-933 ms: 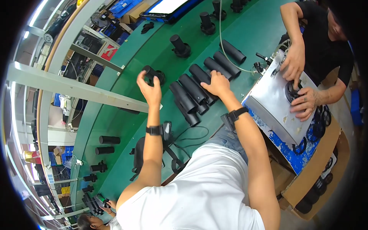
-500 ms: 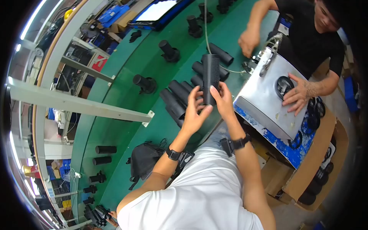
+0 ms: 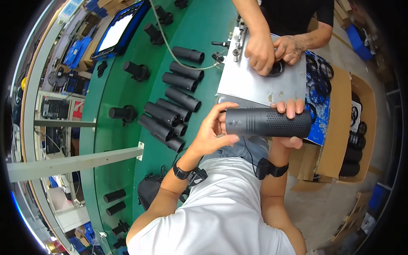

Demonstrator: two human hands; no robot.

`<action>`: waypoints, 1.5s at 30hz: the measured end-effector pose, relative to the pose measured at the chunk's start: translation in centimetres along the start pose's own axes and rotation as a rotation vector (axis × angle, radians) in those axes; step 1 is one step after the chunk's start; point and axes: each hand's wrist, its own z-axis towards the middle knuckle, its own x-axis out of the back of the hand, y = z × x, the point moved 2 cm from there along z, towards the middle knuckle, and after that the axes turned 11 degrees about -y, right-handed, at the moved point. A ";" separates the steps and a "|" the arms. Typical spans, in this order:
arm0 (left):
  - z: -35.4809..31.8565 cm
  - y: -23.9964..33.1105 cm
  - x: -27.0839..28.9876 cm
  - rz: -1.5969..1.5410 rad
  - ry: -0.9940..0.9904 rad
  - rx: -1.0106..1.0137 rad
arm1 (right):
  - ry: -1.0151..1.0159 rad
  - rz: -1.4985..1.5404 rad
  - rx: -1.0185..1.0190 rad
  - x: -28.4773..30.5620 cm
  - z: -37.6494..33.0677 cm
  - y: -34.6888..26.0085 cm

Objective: Assembling microphones by using a mechanical press to attach components to the microphone body.

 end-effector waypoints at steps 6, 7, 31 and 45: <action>2.6 -4.0 -0.2 -0.079 -0.245 0.286 | -0.067 -0.050 0.051 0.7 0.9 -3.5; 3.4 -4.7 -0.5 -0.120 -0.291 0.338 | -0.073 -0.147 0.018 0.9 1.9 -3.7; 6.3 -3.4 7.2 -0.023 0.117 0.179 | 0.326 -1.501 -0.109 12.0 11.3 4.1; 18.9 -1.2 19.4 0.926 0.401 0.046 | 0.069 -1.133 -0.403 14.0 11.6 2.3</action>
